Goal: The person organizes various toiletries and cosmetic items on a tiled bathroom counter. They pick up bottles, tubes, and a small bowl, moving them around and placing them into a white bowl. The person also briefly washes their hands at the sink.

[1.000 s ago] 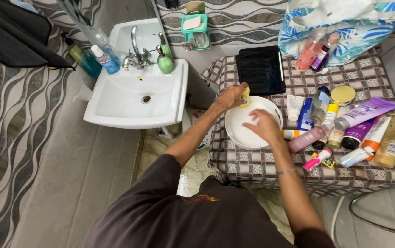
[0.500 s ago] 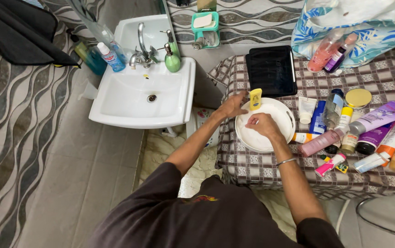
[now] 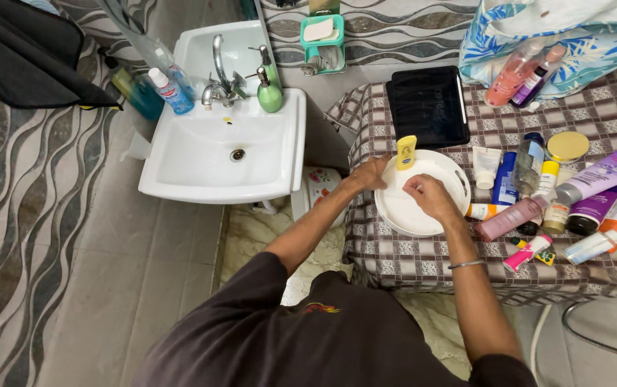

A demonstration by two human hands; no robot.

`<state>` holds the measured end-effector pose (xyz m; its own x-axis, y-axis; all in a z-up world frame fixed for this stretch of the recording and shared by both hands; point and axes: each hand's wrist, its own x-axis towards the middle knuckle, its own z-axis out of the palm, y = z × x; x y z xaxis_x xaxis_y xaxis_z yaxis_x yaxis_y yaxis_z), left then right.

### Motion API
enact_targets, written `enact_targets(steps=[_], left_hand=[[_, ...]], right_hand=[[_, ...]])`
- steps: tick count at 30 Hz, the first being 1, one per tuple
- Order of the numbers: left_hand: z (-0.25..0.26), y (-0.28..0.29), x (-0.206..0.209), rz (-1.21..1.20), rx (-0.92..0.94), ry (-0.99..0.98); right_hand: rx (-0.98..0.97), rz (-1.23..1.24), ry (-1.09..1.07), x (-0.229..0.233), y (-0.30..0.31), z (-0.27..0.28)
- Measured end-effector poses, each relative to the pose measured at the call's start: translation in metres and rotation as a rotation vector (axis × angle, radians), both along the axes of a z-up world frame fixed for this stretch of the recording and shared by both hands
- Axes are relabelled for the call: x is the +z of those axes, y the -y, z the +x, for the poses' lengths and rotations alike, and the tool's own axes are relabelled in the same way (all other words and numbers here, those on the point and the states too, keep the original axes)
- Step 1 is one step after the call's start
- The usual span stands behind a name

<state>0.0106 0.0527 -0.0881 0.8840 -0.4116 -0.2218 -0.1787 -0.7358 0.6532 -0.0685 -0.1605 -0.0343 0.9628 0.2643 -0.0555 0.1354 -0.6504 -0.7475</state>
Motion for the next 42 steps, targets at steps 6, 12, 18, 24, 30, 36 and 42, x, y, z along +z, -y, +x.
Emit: enact_targets(steps=[6,12,18,24,30,36,42], left_hand=[[0.005,-0.001,0.001,-0.03,-0.039,0.02],[-0.002,-0.006,0.02,-0.101,-0.05,0.034],[-0.006,-0.001,0.031,-0.076,-0.009,-0.042],[-0.003,-0.003,0.02,-0.032,0.003,0.015],[-0.006,-0.004,0.024,-0.023,0.031,0.019],[-0.003,-0.009,0.018,-0.078,0.033,-0.005],[-0.01,-0.014,0.046,-0.259,0.095,0.423]], right_hand=[[-0.044,0.03,0.082,0.009,0.003,-0.002],[-0.019,-0.1,0.015,0.021,-0.012,-0.008],[-0.024,-0.25,-0.115,0.028,-0.025,-0.004],[0.002,-0.19,-0.111,0.005,-0.015,0.006],[-0.017,-0.074,0.042,-0.018,0.005,0.011],[-0.175,0.092,-0.124,0.014,0.013,-0.002],[-0.288,0.784,0.078,0.04,0.075,-0.042]])
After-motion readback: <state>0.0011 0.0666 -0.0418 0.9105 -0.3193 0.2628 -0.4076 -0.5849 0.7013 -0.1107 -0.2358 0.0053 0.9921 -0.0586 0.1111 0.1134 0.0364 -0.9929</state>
